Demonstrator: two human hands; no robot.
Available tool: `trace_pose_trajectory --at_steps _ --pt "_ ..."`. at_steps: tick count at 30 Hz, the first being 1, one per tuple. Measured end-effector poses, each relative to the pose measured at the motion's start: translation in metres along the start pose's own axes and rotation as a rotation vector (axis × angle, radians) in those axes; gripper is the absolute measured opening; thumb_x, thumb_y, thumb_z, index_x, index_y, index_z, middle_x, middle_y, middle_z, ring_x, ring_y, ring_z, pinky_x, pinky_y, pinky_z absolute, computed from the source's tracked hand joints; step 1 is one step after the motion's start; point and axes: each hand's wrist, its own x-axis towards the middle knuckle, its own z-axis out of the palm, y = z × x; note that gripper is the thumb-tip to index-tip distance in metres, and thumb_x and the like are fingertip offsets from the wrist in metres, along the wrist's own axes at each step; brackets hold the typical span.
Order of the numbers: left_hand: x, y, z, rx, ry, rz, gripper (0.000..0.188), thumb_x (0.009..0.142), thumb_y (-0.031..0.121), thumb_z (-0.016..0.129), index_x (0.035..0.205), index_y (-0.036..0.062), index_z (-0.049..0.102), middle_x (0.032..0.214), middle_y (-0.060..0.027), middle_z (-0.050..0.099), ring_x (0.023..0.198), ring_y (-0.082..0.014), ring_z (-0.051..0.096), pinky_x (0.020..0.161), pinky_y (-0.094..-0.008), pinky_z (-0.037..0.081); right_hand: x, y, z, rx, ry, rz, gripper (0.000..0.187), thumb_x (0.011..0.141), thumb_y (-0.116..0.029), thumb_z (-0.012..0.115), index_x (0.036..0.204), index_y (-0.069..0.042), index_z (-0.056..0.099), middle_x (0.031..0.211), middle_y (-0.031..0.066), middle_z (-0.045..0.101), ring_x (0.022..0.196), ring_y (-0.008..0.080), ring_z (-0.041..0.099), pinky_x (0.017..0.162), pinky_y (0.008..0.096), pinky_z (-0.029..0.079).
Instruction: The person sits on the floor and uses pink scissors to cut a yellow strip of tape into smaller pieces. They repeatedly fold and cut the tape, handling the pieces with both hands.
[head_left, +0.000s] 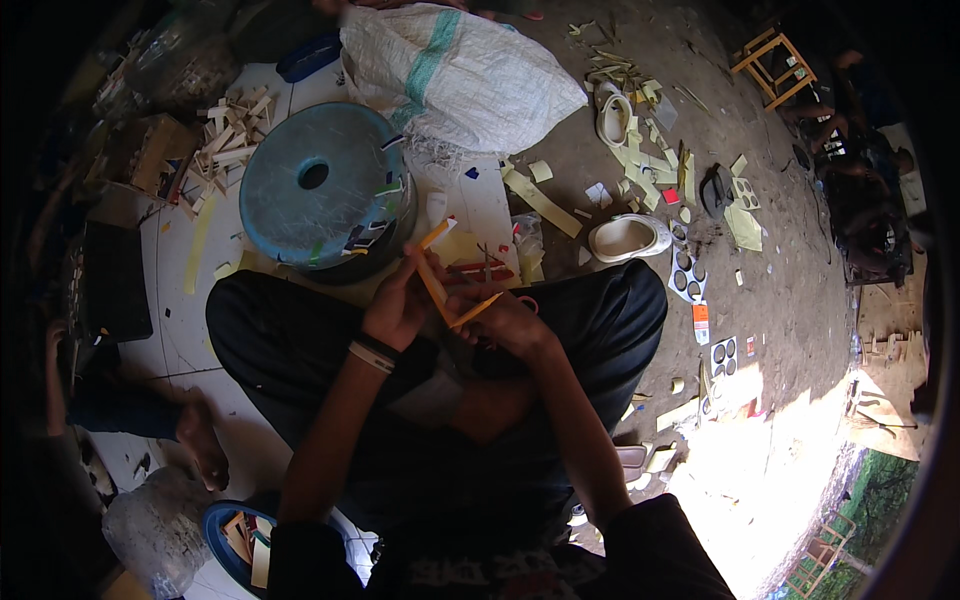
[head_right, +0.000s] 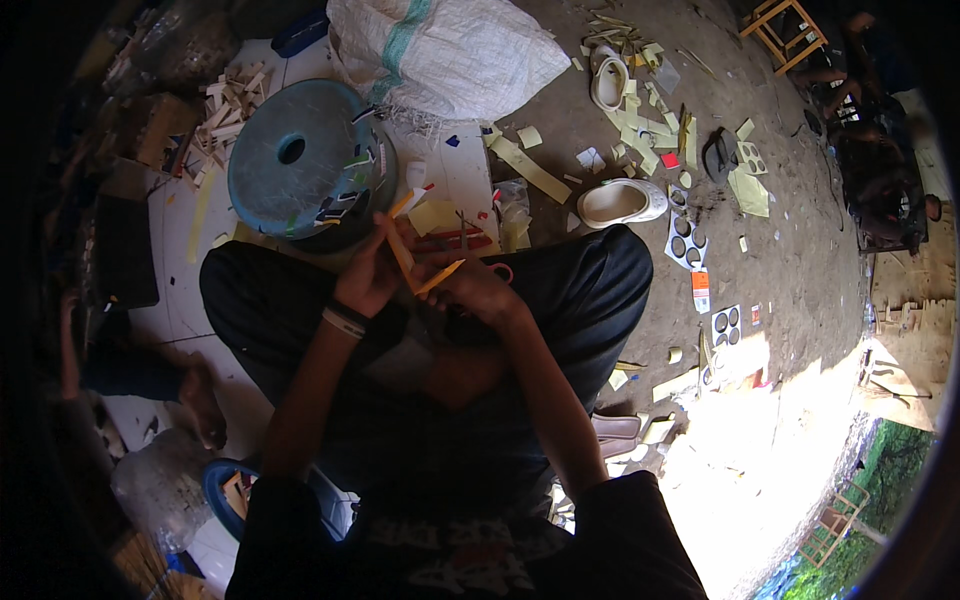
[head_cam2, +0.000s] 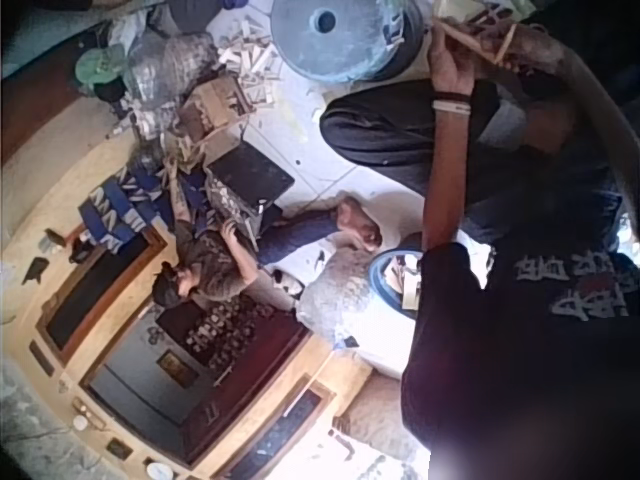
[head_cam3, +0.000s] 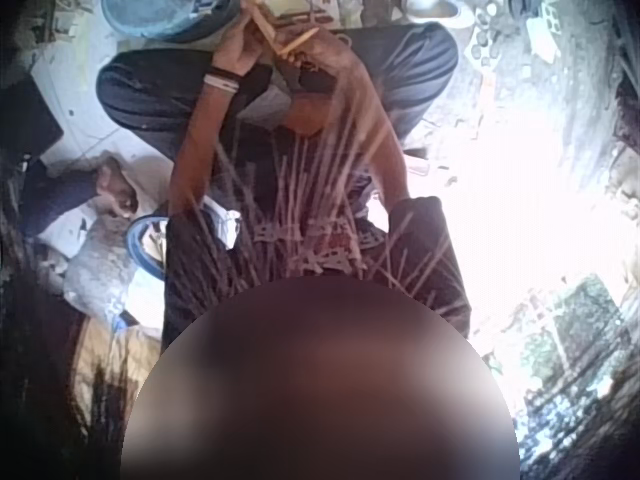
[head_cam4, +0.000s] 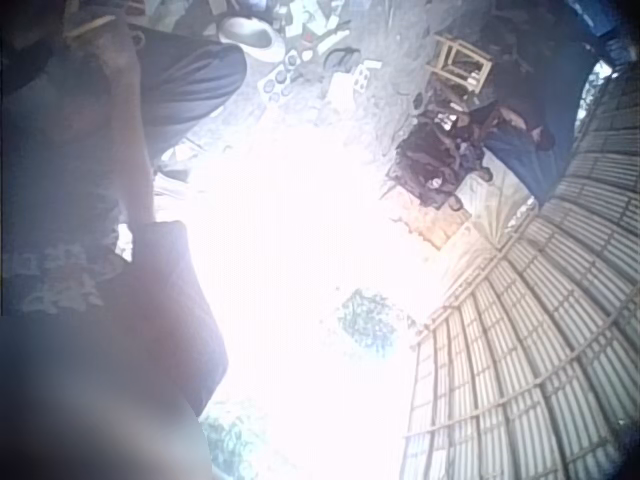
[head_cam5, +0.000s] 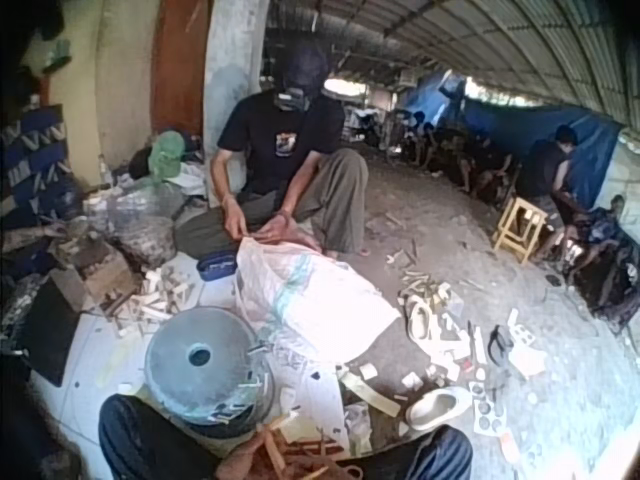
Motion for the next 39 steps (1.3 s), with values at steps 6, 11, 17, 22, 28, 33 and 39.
trace_pose_trajectory --at_steps 6,11,17,22,28,33,39 --pt "-0.008 -0.001 0.018 -0.134 -0.144 0.132 0.034 0.099 0.043 0.065 0.111 0.0115 0.059 0.097 0.0025 0.059 0.096 -0.0141 0.056 0.093 -0.0335 0.046 0.004 0.009 -0.015 0.140 -0.178 -0.018 0.039 0.096 -0.041 0.069 0.113 -0.006 0.067 0.075 -0.0022 0.061 0.062 0.0059 0.056 0.053 0.0203 0.039" --pt "-0.009 0.001 0.021 -0.220 -0.308 0.180 0.035 0.098 0.045 0.064 0.114 0.0148 0.057 0.099 0.0064 0.056 0.097 -0.0116 0.052 0.092 -0.0362 0.046 0.006 0.013 -0.013 0.250 -0.090 -0.073 0.042 0.099 -0.049 0.062 0.115 -0.009 0.062 0.091 0.0019 0.067 0.071 0.0090 0.063 0.056 0.0210 0.047" --pt "-0.009 -0.001 0.014 -0.164 -0.305 0.294 0.032 0.094 0.039 0.070 0.112 0.0155 0.059 0.099 0.0061 0.056 0.097 -0.0125 0.051 0.090 -0.0343 0.042 0.010 0.008 -0.014 0.279 0.011 -0.029 0.058 0.102 -0.060 0.048 0.130 -0.010 0.056 0.105 0.0037 0.067 0.091 0.0139 0.065 0.075 0.0279 0.052" --pt "-0.007 -0.004 0.008 -0.165 -0.319 0.315 0.030 0.092 0.035 0.074 0.108 0.0152 0.060 0.099 0.0050 0.058 0.097 -0.0135 0.051 0.088 -0.0339 0.043 0.014 0.010 -0.015 0.355 0.088 0.016 0.059 0.103 -0.060 0.045 0.133 -0.011 0.056 0.113 0.0052 0.066 0.095 0.0164 0.065 0.084 0.0323 0.052" --pt "-0.009 0.001 0.017 -0.044 -0.327 0.317 0.025 0.092 0.021 0.076 0.110 0.0122 0.061 0.101 0.0004 0.060 0.098 -0.0154 0.054 0.091 -0.0341 0.046 0.009 0.002 -0.002 0.264 0.143 -0.071 0.051 0.103 -0.048 0.053 0.136 -0.009 0.054 0.124 0.0082 0.062 0.114 0.0192 0.060 0.092 0.0361 0.051" --pt "-0.016 -0.006 0.035 0.361 -0.105 0.419 0.020 0.086 0.001 0.077 0.102 0.0012 0.066 0.093 -0.0075 0.071 0.087 -0.0146 0.068 0.085 -0.0292 0.054 -0.006 -0.013 0.013 -0.144 0.185 -0.433 0.047 0.104 -0.037 0.056 0.136 -0.003 0.052 0.131 0.0096 0.057 0.128 0.0206 0.051 0.108 0.0364 0.040" --pt "-0.017 -0.013 0.044 0.782 -0.061 0.557 0.016 0.084 0.001 0.078 0.099 -0.0006 0.072 0.101 -0.0055 0.072 0.087 -0.0113 0.065 0.081 -0.0259 0.050 -0.014 -0.017 0.013 -0.133 0.229 -0.456 0.036 0.103 -0.029 0.057 0.126 -0.001 0.059 0.121 0.0070 0.063 0.116 0.0150 0.055 0.103 0.0318 0.041"
